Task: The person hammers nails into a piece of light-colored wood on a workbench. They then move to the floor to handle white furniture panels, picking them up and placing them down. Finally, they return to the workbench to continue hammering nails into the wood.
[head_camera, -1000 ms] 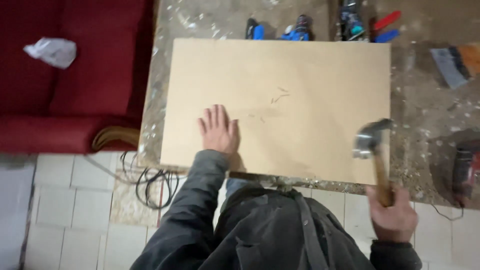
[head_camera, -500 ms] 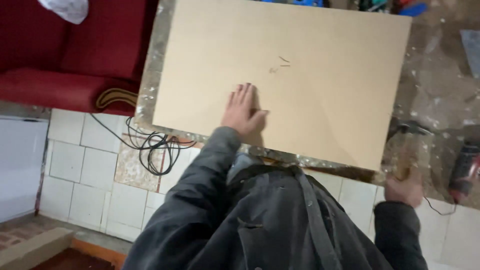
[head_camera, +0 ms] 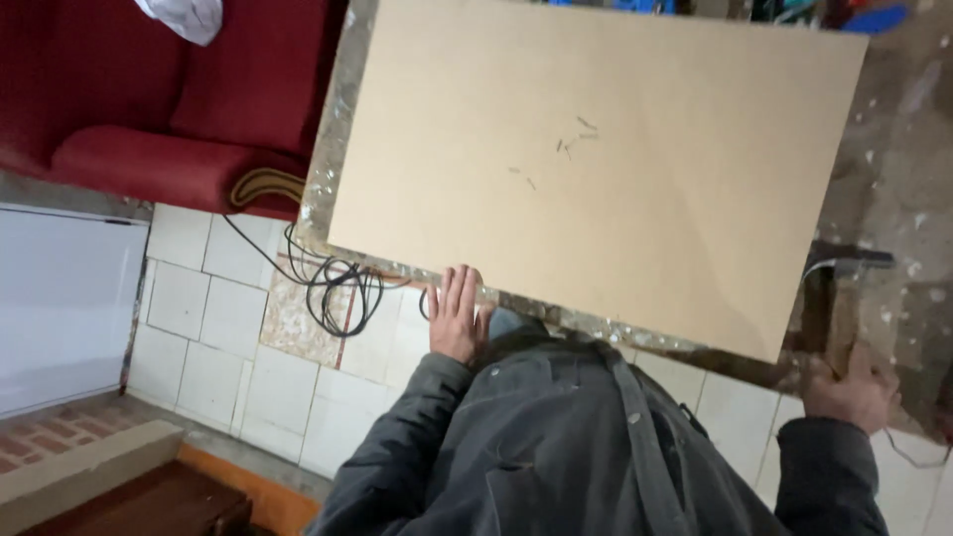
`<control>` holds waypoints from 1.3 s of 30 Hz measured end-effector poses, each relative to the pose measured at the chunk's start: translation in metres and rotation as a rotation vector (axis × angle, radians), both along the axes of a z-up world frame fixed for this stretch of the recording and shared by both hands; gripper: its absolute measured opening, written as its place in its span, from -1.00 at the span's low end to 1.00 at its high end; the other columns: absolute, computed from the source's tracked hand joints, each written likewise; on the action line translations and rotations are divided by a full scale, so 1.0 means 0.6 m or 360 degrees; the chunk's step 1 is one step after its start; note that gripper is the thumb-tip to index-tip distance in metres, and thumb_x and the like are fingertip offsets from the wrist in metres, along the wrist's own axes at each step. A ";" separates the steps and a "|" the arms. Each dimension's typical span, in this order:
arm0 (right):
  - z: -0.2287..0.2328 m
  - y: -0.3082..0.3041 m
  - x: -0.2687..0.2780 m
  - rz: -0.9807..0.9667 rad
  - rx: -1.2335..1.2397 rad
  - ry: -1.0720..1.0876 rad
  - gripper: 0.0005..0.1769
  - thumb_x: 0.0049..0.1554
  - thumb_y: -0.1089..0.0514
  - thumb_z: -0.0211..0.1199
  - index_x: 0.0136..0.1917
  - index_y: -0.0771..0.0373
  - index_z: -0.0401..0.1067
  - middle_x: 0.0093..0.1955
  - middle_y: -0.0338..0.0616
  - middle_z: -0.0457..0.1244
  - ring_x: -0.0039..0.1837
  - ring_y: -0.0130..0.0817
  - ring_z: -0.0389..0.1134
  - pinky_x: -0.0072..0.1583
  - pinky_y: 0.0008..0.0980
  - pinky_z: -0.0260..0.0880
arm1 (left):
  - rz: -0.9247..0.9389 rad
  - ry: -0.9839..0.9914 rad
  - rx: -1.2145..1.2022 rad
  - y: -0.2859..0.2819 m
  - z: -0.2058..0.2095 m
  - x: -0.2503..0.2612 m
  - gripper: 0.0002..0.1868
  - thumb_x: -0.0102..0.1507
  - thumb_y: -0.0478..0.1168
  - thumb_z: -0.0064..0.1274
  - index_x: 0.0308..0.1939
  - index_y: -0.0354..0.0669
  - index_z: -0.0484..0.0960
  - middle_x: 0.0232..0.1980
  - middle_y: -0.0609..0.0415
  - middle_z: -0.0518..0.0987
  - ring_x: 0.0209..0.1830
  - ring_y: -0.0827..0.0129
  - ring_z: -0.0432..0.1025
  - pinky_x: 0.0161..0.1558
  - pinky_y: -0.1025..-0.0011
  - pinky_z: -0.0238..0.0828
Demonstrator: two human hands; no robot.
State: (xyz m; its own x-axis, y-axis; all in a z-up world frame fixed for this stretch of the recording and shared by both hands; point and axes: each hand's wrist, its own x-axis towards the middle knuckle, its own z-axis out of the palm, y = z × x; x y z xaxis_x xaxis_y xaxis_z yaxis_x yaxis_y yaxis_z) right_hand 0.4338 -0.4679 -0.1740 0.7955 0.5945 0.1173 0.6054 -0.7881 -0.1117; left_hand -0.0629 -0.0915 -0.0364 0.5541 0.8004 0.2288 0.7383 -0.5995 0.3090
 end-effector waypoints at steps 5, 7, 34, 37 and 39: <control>0.040 0.080 0.035 -0.0106 0.0131 -0.0111 -0.40 0.24 -0.01 0.32 0.49 0.21 0.41 0.33 0.25 0.23 0.25 0.18 0.21 0.23 0.11 0.31 | -0.0064 -0.0032 -0.0050 0.057 0.009 0.040 -0.39 0.42 -0.03 -0.01 0.51 -0.15 0.32 0.58 -0.02 0.29 0.66 0.09 0.07 0.60 -0.13 -0.14; 0.121 0.178 0.009 0.0002 0.0528 -0.0132 -0.53 0.42 0.06 0.17 0.48 0.35 0.33 0.37 0.26 0.18 0.32 0.09 0.18 0.30 -0.01 0.31 | -0.0136 -0.0060 -0.0114 0.096 0.013 0.069 -0.42 0.44 -0.03 -0.03 0.51 -0.12 0.34 0.57 0.00 0.31 0.67 0.10 0.08 0.62 -0.10 -0.11; 0.279 0.373 -0.104 -0.0578 0.2016 0.1257 -0.53 0.40 0.10 0.04 0.41 0.50 0.35 0.42 0.16 0.28 0.46 -0.09 0.29 0.50 -0.22 0.28 | -0.0679 -0.0147 -0.0243 0.251 0.064 0.416 0.00 0.34 0.36 -0.10 0.54 -0.41 0.11 0.60 -0.34 0.15 0.66 -0.09 -0.05 0.60 0.03 -0.26; 0.303 0.382 -0.075 -0.0816 0.2090 0.1898 -0.53 0.37 0.12 0.02 0.42 0.47 0.33 0.42 0.10 0.26 0.41 -0.18 0.28 0.43 -0.24 0.24 | -0.0824 -0.0078 -0.0117 0.232 0.046 0.444 -0.10 0.42 0.27 -0.22 0.55 -0.44 0.11 0.59 -0.39 0.14 0.65 -0.13 -0.06 0.59 0.03 -0.28; 0.248 0.367 -0.049 0.0053 0.1438 0.1175 -0.48 0.35 0.20 -0.05 0.49 0.53 0.27 0.53 0.10 0.20 0.54 -0.20 0.19 0.53 -0.28 0.10 | -0.0948 -0.0092 -0.0245 0.213 0.042 0.462 -0.20 0.47 0.18 -0.33 0.56 -0.44 0.14 0.59 -0.39 0.15 0.65 -0.14 -0.04 0.59 0.03 -0.27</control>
State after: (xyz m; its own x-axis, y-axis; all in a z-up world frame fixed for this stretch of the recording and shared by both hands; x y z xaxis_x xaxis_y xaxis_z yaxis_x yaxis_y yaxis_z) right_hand 0.4045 -0.2477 -0.0253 0.8327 0.5532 0.0238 0.1780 -0.2267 -0.9576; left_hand 0.2142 0.0363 -0.0109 0.9062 0.3834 0.1782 0.2699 -0.8490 0.4542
